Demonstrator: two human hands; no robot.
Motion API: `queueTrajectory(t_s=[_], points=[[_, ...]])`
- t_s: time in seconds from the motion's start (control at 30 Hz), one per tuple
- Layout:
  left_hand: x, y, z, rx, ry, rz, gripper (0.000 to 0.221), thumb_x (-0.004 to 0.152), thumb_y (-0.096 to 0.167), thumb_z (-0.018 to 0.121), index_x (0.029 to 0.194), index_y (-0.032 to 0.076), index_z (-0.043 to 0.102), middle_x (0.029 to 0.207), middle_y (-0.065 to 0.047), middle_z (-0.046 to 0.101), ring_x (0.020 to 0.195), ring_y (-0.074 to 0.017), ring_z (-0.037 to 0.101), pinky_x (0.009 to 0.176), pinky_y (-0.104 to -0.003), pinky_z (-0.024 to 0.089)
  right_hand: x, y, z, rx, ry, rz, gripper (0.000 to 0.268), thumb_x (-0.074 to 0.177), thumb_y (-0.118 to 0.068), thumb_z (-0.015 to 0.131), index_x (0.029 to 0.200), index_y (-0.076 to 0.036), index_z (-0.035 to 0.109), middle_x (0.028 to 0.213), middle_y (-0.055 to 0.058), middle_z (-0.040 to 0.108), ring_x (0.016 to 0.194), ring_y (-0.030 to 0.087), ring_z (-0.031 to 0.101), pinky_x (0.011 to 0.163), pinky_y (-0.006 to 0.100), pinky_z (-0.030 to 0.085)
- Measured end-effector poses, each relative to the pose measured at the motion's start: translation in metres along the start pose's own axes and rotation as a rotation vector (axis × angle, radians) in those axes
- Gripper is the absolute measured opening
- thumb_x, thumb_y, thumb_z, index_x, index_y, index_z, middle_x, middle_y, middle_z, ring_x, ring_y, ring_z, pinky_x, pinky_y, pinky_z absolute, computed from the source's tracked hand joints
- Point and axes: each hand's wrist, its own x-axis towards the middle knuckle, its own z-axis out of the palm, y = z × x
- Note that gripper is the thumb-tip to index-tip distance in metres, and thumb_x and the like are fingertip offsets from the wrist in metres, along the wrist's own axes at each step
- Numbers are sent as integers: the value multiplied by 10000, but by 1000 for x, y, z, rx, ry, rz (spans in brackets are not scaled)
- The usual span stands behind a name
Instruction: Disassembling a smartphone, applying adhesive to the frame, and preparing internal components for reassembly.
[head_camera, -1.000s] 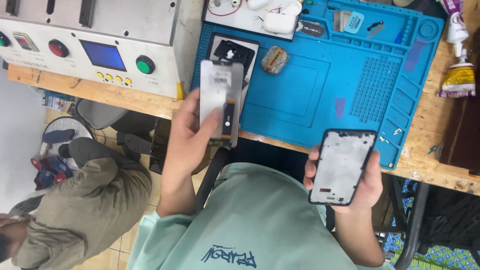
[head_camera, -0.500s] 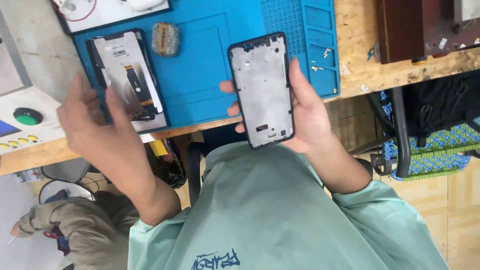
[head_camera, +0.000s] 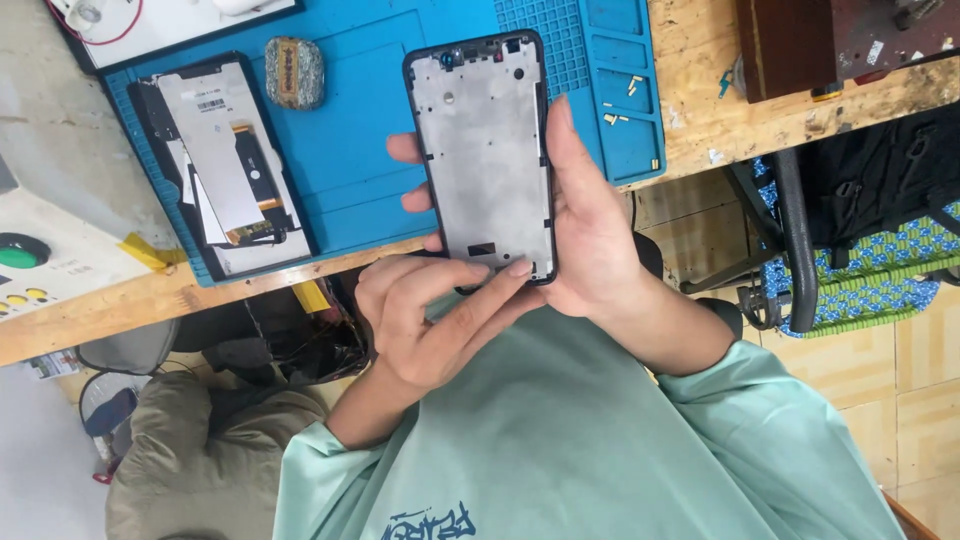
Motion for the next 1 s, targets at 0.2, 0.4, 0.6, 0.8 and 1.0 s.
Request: queueTrajectory(t_s=[0.2, 0.4, 0.6, 0.8, 1.0], points=[[6, 6, 8, -36, 39, -62, 186, 931, 323, 969, 1082, 271, 873, 1061, 46, 670, 971, -152, 594, 941, -331, 575, -1, -1, 4, -17, 34, -20, 906, 1034, -639, 395, 1695, -19, 412, 1679, 253, 528, 1278, 338, 686, 1030, 508, 624], [5, 8, 11, -97, 42, -123, 85, 959, 215, 916, 1017, 257, 871, 1070, 32, 697, 1012, -201, 580, 927, -342, 563, 0, 1, 6, -62, 58, -56, 894, 1035, -630, 391, 1695, -26, 414, 1674, 255, 541, 1275, 322, 689, 1017, 466, 622], [4, 3, -1, -187, -84, -197, 74, 1021, 239, 832, 1084, 234, 869, 1109, 6, 667, 1060, -229, 598, 954, -341, 449, 1, 6, 15, -263, 96, -131, 877, 1036, -635, 352, 1653, -19, 455, 1644, 235, 588, 1308, 298, 694, 1063, 422, 629], [-3, -4, -11, -144, -87, -177, 107, 1078, 225, 735, 1077, 220, 842, 1073, 10, 694, 1028, -239, 633, 943, -364, 375, 5, 27, 22, -546, 109, -300, 849, 1064, -684, 353, 1552, -19, 555, 1599, 181, 638, 1301, 249, 717, 1082, 393, 659], [-25, -6, -17, -109, 62, -196, 167, 1082, 191, 697, 1013, 196, 849, 1052, 30, 750, 1060, -242, 692, 976, -331, 391, 14, 53, 30, -599, 154, -383, 854, 1055, -719, 343, 1522, -45, 582, 1566, 152, 664, 1264, 232, 725, 1031, 414, 690]])
